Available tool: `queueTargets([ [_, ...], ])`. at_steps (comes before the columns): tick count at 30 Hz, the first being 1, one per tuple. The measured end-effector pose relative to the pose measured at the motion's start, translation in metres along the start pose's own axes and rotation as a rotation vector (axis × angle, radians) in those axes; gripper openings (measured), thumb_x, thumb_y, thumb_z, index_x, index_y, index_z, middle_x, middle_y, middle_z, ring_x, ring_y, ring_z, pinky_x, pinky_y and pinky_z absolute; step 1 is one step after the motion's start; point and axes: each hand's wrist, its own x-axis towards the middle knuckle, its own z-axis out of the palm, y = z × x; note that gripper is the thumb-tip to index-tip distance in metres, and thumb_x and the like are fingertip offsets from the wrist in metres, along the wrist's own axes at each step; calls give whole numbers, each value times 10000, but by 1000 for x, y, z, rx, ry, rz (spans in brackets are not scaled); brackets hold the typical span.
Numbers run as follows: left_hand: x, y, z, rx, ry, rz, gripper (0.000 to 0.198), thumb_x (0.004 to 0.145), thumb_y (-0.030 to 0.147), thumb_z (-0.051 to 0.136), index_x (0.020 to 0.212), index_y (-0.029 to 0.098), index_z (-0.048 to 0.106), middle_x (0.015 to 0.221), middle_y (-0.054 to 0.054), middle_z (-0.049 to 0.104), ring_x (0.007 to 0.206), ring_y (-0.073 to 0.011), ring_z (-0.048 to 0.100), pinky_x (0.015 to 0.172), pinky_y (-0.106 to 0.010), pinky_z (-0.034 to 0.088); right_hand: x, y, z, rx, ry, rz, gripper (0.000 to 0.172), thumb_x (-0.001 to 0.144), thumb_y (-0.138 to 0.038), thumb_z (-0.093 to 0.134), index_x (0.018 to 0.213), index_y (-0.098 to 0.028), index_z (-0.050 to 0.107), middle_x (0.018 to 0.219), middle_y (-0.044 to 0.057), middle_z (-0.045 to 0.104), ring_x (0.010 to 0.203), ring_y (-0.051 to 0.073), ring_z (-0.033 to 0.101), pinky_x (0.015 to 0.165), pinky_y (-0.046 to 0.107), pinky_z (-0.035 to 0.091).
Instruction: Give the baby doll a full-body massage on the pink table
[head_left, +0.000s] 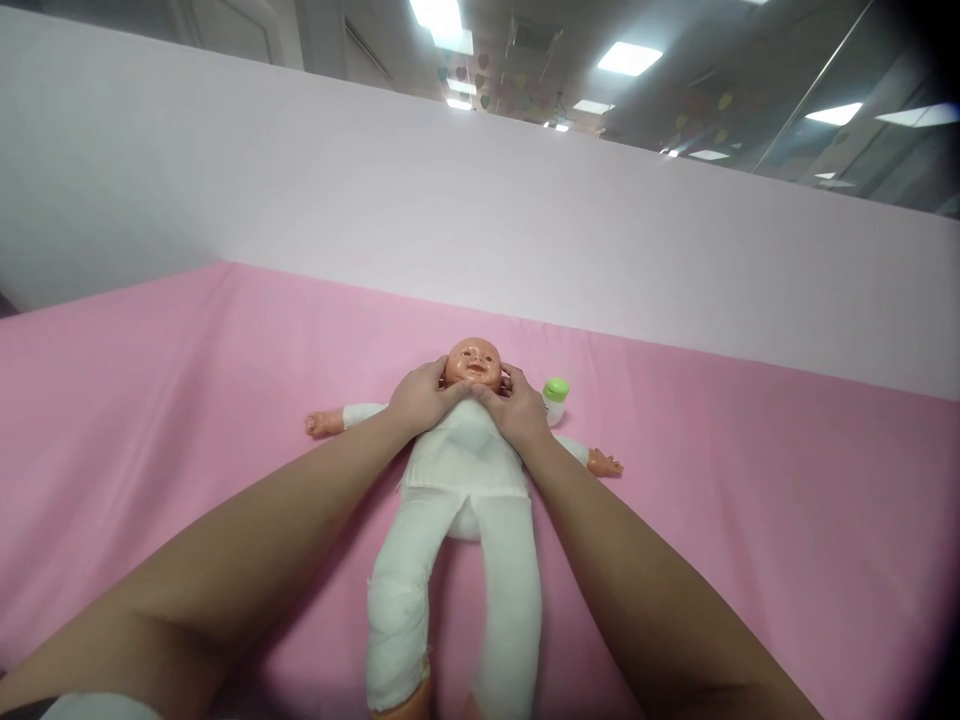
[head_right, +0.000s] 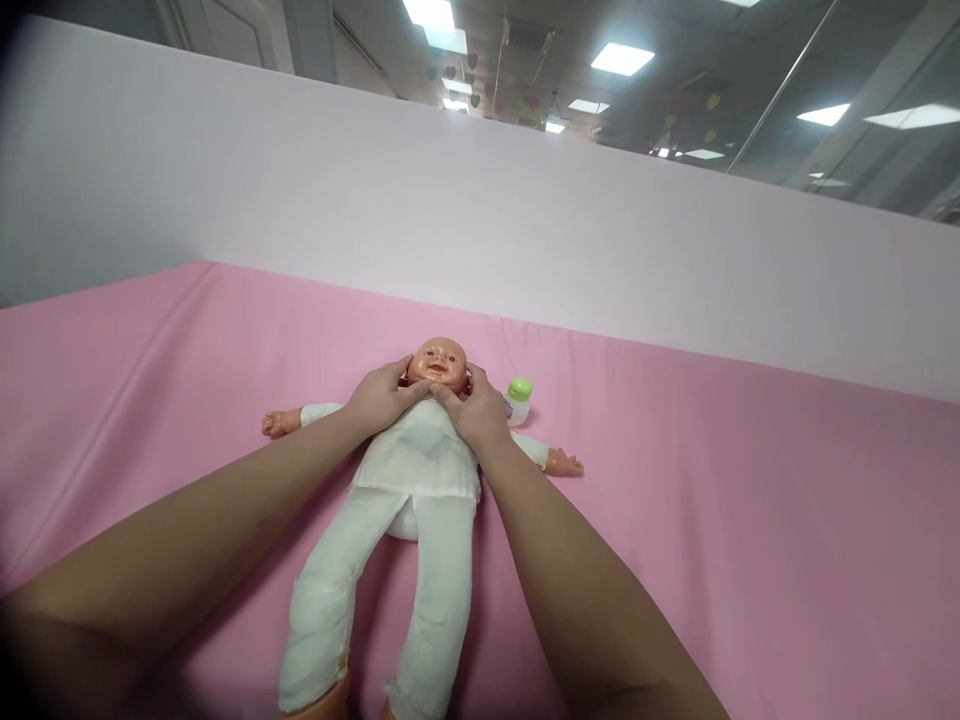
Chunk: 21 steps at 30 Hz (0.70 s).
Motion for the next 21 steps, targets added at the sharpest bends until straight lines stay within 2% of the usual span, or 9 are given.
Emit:
queueTargets([
  [2, 0, 3, 0, 4, -3, -2, 537, 901, 640, 646, 1274, 258, 692, 1186, -66, 780, 1025, -291, 728, 839, -359, 554, -1, -3, 0, -28, -3, 7, 853, 708, -719, 834, 1405, -293, 589, 1199, 83, 770, 995, 268, 766, 917, 428, 599],
  [3, 0, 4, 0, 12, 4, -1, 521, 897, 633, 652, 1255, 257, 696, 1172, -65, 782, 1015, -290, 728, 825, -356, 550, -1, -4, 0, -47, 5, 4, 859, 707, -720, 835, 1409, -290, 591, 1186, 83, 775, 993, 274, 767, 920, 438, 598],
  [7, 0, 4, -1, 51, 27, 11, 469, 923, 613, 618, 1198, 243, 703, 1142, -70, 786, 1005, -297, 724, 817, -365, 533, 0, -1, 1, -63, 30, -26, 741, 807, -651, 790, 1422, -281, 607, 1175, 75, 786, 1042, 271, 761, 976, 447, 584],
  [12, 0, 2, -2, 13, 14, 6, 442, 1000, 552, 512, 1254, 242, 699, 1170, -73, 786, 1019, -282, 724, 883, -370, 532, 2, 5, 0, 0, -1, -32, 608, 942, -575, 663, 1470, -279, 604, 1268, 61, 771, 1136, 258, 744, 1056, 440, 560],
  [18, -1, -2, 0, 8, 14, -14, 497, 1071, 516, 355, 1325, 240, 681, 1301, -89, 752, 1190, -284, 689, 1016, -387, 499, 2, 8, 1, 47, 56, -104, 510, 1045, -526, 487, 1424, -233, 662, 1470, 70, 658, 1393, 255, 602, 1216, 439, 432],
  [21, -3, -1, 0, 6, 8, -22, 540, 1070, 569, 331, 1289, 234, 693, 1252, -94, 768, 1142, -289, 707, 965, -386, 519, -1, 6, 1, 32, 62, -75, 528, 1029, -558, 510, 1429, -247, 657, 1430, 73, 689, 1336, 256, 646, 1182, 438, 471],
])
